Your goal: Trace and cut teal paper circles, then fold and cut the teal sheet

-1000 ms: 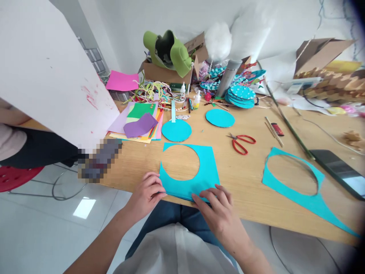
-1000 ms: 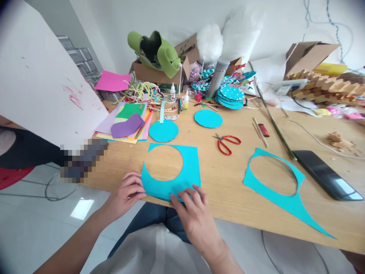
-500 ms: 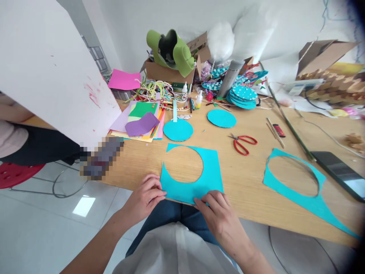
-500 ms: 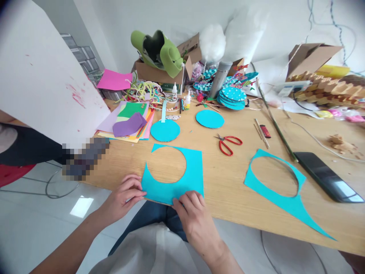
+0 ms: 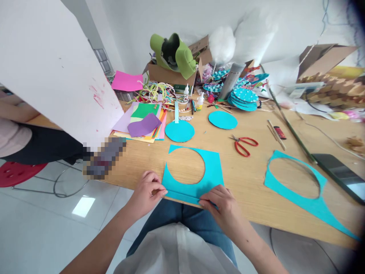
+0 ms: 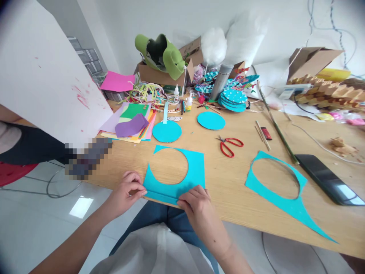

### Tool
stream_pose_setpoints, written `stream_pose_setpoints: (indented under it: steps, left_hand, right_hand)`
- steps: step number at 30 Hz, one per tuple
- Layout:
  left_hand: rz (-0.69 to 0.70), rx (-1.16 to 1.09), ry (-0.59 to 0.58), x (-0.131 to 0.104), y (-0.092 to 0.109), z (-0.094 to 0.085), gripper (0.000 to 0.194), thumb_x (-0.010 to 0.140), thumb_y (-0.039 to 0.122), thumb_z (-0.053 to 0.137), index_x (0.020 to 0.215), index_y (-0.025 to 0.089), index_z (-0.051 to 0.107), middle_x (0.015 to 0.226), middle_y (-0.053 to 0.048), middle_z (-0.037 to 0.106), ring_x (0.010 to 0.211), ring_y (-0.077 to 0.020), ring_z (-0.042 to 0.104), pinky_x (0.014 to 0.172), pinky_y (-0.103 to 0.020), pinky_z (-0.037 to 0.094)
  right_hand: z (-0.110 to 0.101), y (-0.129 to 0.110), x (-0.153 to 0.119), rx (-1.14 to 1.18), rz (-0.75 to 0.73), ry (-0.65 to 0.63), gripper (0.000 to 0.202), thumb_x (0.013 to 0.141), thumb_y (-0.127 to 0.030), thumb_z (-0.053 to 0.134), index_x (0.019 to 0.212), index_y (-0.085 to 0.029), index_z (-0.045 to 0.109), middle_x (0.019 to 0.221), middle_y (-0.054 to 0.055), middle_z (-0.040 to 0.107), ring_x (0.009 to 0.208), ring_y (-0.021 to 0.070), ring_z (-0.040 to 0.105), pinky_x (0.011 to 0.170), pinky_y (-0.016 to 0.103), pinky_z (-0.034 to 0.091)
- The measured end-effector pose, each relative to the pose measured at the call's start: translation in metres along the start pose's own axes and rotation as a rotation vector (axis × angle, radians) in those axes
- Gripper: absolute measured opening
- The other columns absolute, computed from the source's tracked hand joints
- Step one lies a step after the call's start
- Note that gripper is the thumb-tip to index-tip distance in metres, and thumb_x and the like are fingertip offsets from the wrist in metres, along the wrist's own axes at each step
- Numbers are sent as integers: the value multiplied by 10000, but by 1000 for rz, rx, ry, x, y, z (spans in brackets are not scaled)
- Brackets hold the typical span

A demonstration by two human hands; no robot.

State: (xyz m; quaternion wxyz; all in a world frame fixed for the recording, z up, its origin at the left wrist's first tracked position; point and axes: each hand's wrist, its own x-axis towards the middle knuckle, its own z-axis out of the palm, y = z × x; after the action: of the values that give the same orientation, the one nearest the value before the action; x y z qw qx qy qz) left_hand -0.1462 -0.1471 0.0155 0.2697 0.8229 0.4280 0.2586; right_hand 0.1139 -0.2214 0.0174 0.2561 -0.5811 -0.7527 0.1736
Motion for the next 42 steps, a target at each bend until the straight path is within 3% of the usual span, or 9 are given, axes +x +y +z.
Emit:
stream_pose_setpoints:
  steps: [13,22,30,36,42]
  left_hand:
    - [-79,95,75,5,-7,5,229,824,245,638,600,200,627,827,-39,566,882,-215,497,780,-383,454]
    - [-112,139,124,8,-9,7,280,792,285,675,544,191,585,858,-49,548,924,-238,487,812,-424,442]
    - [-86,205,123,8,-6,11,286,811,256,645,549,187,551,867,-53,533,905,-245,467,811,-440,429]
    - [-75,246,135,7,-5,12,278,817,251,639,571,186,528,877,-56,533,907,-246,473,824,-440,428]
    - [-51,263,130,6,-9,13,307,846,277,608,574,183,505,891,-65,515,921,-251,457,831,-449,426]
  right_hand:
    - [-8,19,-9,43,153,-38,294,937,-400,495,746,-254,663,733,29,666,730,207,592,660,343,478]
    - [-10,29,-13,-54,254,87,502,885,-632,432,628,-244,619,583,40,595,584,210,573,525,318,436]
    - [-4,37,-21,-124,242,159,503,885,-651,415,659,-234,581,585,38,564,626,219,552,584,333,434]
    - [-9,40,-32,-39,311,117,455,890,-627,435,747,-238,621,654,44,614,665,226,563,594,332,432]
    - [-4,37,-37,-194,384,174,579,881,-702,333,661,-225,576,634,63,593,701,256,539,597,330,358]
